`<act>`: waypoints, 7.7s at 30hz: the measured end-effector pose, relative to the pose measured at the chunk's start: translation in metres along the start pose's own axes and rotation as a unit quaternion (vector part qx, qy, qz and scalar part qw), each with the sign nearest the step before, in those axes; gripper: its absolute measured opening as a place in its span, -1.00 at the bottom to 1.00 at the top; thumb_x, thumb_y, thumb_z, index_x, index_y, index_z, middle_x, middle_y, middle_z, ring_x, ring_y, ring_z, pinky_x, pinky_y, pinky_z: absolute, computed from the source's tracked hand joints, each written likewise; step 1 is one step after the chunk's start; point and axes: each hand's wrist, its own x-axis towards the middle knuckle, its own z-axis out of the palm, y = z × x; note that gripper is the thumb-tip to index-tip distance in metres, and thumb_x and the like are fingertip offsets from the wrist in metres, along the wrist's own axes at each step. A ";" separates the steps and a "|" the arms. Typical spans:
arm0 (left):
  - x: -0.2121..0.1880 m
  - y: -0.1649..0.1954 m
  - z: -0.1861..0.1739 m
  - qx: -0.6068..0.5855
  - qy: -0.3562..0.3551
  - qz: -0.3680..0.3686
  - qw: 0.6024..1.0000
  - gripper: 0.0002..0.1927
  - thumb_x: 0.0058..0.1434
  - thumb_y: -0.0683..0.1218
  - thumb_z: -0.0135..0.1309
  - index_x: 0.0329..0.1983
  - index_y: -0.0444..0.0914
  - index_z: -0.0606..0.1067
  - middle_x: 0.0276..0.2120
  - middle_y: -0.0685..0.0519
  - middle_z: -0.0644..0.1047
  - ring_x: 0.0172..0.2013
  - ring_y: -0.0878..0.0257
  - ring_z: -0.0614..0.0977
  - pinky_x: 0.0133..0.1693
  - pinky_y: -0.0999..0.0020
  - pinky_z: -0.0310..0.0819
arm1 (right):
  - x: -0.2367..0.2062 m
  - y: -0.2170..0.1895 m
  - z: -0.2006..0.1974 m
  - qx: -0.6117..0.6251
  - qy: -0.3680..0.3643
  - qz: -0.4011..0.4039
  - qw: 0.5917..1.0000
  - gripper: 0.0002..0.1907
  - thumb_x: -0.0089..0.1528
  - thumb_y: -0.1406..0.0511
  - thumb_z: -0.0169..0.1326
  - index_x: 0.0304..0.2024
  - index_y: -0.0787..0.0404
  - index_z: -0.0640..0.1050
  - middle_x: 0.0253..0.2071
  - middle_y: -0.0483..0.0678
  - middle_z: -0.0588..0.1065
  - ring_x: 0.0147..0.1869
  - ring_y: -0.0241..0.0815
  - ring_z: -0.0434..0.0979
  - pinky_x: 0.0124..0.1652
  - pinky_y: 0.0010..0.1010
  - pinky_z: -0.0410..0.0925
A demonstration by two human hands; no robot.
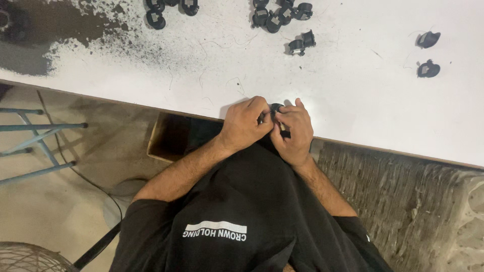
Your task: The person sits at a white worktable and inserts small metal contact pieces into black plastic connector housings one at a time, pressing each contact into place by hand. Finished housings are placed onto a growing pile on the table.
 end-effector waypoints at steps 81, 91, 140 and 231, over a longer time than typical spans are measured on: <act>-0.033 -0.035 -0.081 -0.205 -0.212 -0.226 0.928 -0.87 0.21 -0.30 0.16 -0.18 -0.35 0.61 -0.21 -0.11 0.68 -0.22 0.24 0.71 -0.18 0.39 0.62 | 0.027 0.146 -0.203 -0.051 0.142 0.298 0.942 -0.80 0.35 0.42 -0.11 -0.01 0.30 0.47 -0.32 0.00 0.50 -0.26 -0.20 0.50 -0.22 -0.36 0.38; -0.121 -0.092 -0.129 0.366 -0.356 -0.363 0.780 -0.56 0.17 0.12 0.15 0.01 -0.22 0.55 -0.09 -0.09 0.61 -0.05 -0.07 0.61 -0.04 -0.01 0.51 | 0.026 0.136 -0.172 -0.109 0.086 0.221 0.965 -0.86 0.42 0.48 -0.02 -0.02 0.32 0.54 -0.12 0.08 0.49 0.00 -0.05 0.50 0.03 -0.29 0.36; 0.212 -0.060 -0.072 0.302 -0.133 -0.048 0.943 0.12 0.07 0.32 0.32 0.55 -0.15 0.04 0.51 -0.24 -0.10 0.50 -0.32 -0.21 0.31 -0.56 -0.14 | 0.262 0.031 0.066 -0.061 0.086 0.060 0.993 -0.66 0.38 0.44 0.05 0.22 0.30 0.41 0.05 0.09 0.48 0.07 0.07 0.41 0.14 -0.07 0.25; 0.061 0.019 -0.057 0.184 -0.179 0.054 0.965 -0.85 0.21 -0.13 0.22 -0.24 -0.29 0.53 0.06 -0.09 0.48 0.08 -0.03 0.51 0.06 0.05 0.45 | 0.045 0.010 -0.026 -0.044 0.009 0.143 0.989 -0.77 0.25 0.41 0.23 -0.07 0.23 0.50 -0.17 0.02 0.53 -0.05 0.06 0.52 0.02 -0.14 0.34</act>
